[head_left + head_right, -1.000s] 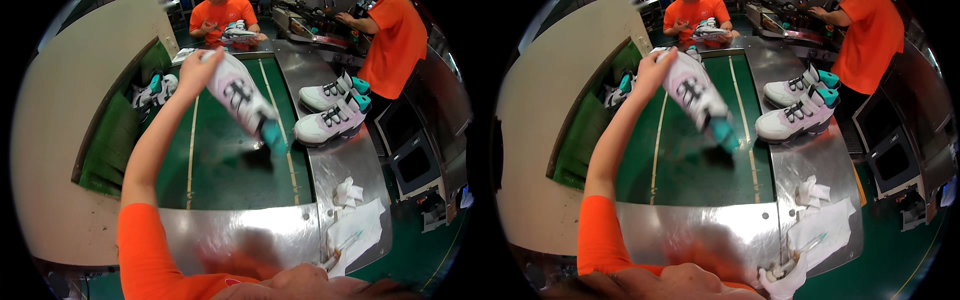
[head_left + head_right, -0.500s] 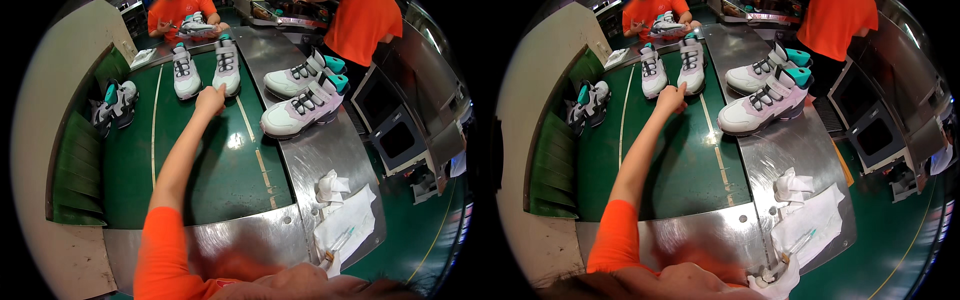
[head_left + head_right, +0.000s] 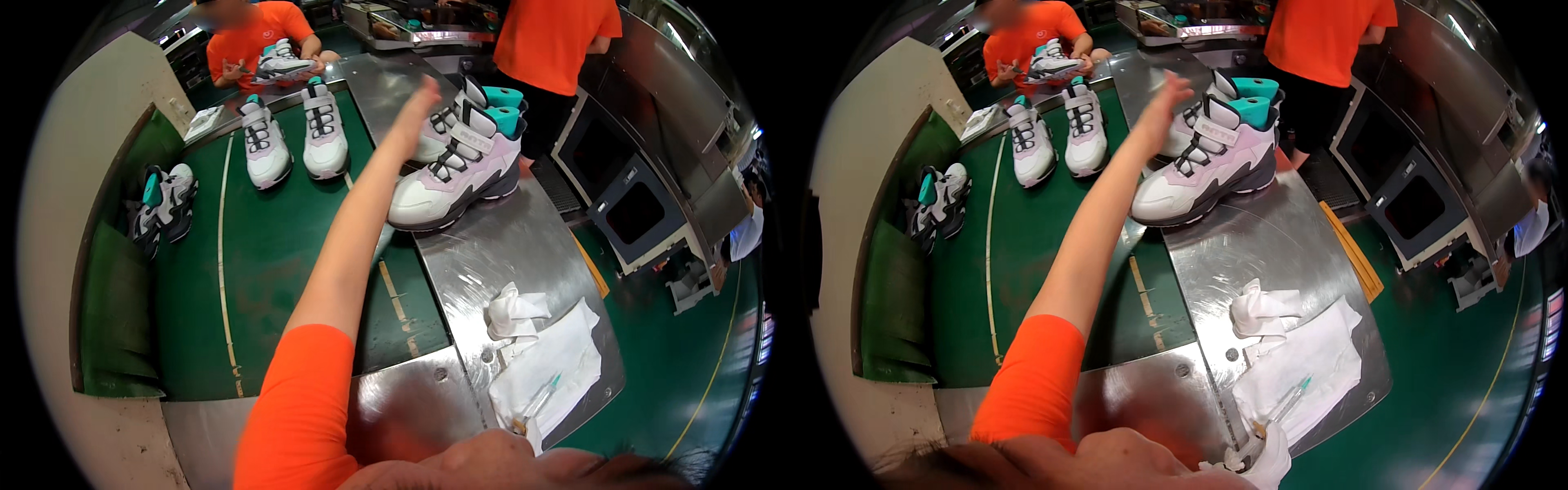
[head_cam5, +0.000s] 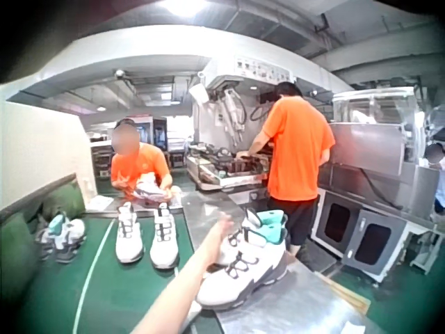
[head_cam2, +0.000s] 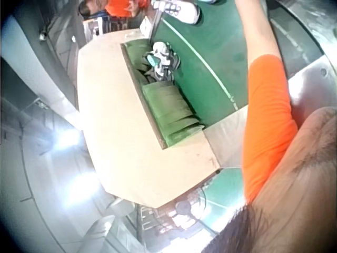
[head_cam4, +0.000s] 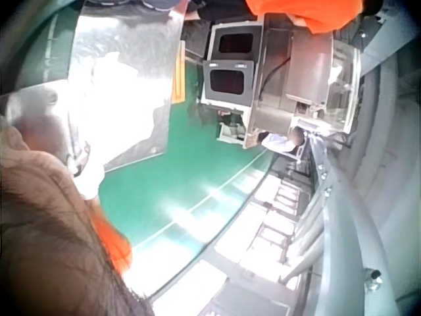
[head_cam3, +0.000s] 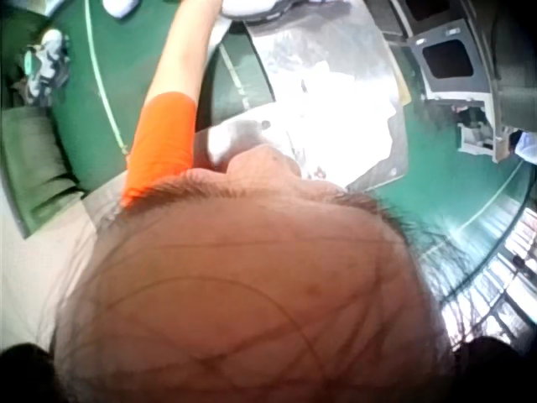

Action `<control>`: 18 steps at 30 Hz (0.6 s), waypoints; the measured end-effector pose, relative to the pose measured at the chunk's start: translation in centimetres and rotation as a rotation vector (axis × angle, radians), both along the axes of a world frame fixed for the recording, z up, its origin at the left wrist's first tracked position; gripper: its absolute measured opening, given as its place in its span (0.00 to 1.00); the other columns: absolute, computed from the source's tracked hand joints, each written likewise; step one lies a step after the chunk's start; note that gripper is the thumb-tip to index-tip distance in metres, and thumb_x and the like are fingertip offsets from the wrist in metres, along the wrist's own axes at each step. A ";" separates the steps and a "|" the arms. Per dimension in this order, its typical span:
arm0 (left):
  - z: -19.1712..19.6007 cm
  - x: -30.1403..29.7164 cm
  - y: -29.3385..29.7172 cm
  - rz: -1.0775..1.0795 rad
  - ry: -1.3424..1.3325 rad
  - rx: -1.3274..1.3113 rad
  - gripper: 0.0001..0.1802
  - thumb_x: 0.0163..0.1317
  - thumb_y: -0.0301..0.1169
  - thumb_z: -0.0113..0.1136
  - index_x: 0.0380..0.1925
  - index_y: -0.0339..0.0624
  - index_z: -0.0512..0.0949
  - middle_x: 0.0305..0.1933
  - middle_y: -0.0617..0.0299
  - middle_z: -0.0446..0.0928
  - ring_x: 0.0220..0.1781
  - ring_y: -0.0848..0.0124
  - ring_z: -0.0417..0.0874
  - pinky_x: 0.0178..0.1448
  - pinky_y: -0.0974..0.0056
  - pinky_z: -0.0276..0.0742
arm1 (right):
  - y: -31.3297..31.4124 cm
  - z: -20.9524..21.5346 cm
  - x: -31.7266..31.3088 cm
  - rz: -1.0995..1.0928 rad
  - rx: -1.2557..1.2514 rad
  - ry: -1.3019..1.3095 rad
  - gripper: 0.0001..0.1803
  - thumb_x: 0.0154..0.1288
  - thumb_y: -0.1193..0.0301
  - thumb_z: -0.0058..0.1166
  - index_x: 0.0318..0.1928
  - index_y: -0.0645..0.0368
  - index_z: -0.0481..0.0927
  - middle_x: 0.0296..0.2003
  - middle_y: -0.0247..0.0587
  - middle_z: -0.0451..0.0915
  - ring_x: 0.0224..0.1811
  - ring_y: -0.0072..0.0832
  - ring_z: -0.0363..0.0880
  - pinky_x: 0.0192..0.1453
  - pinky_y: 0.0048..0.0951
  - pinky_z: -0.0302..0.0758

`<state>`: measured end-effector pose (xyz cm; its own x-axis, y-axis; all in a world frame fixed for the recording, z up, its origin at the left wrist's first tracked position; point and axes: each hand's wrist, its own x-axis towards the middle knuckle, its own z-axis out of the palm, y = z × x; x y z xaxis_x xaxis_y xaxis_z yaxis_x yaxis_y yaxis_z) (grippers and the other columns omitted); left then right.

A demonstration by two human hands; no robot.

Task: The person uses a syringe to inject a liquid substance into the seams of white and pink sneakers on a factory assembly line. They handle multiple shoes one by one, rotating them to access different areas, and place them on a metal table after treatment.

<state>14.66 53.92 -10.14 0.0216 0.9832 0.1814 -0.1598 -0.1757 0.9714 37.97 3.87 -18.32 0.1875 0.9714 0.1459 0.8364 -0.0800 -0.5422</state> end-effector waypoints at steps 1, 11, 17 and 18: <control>-0.2 -1.3 1.8 0.126 0.439 0.113 0.61 0.46 0.76 0.57 0.71 0.43 0.62 0.72 0.44 0.65 0.78 0.49 0.54 0.77 0.46 0.49 | -0.5 -0.2 -0.1 -0.011 -0.027 -0.049 0.37 0.53 0.58 0.69 0.62 0.56 0.73 0.42 0.53 0.83 0.40 0.47 0.84 0.45 0.41 0.80; -2.3 -3.2 -0.6 -0.082 1.092 0.169 0.51 0.36 0.64 0.74 0.59 0.42 0.77 0.59 0.48 0.79 0.62 0.53 0.79 0.65 0.56 0.72 | -0.2 0.6 -0.4 0.159 0.167 0.151 0.53 0.35 0.54 0.77 0.62 0.69 0.68 0.42 0.56 0.78 0.37 0.51 0.82 0.41 0.42 0.80; -3.0 -2.0 -6.9 -0.011 1.119 0.255 0.47 0.39 0.63 0.73 0.56 0.44 0.79 0.52 0.47 0.81 0.57 0.51 0.80 0.62 0.55 0.74 | 1.5 3.0 0.2 0.233 0.201 0.134 0.56 0.31 0.52 0.80 0.59 0.71 0.68 0.39 0.50 0.78 0.32 0.46 0.81 0.36 0.37 0.79; -3.5 -1.6 -8.4 0.037 1.143 0.277 0.46 0.41 0.62 0.72 0.56 0.44 0.79 0.52 0.46 0.80 0.56 0.51 0.81 0.60 0.55 0.74 | 1.3 3.4 0.4 0.255 0.133 0.248 0.57 0.31 0.51 0.80 0.59 0.71 0.68 0.40 0.49 0.78 0.33 0.46 0.81 0.37 0.37 0.79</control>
<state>13.09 45.55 -13.64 0.2825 0.9168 0.2823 0.7893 -0.3894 0.4747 38.42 5.16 -14.94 -0.0126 0.9670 0.2543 0.6624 0.1986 -0.7223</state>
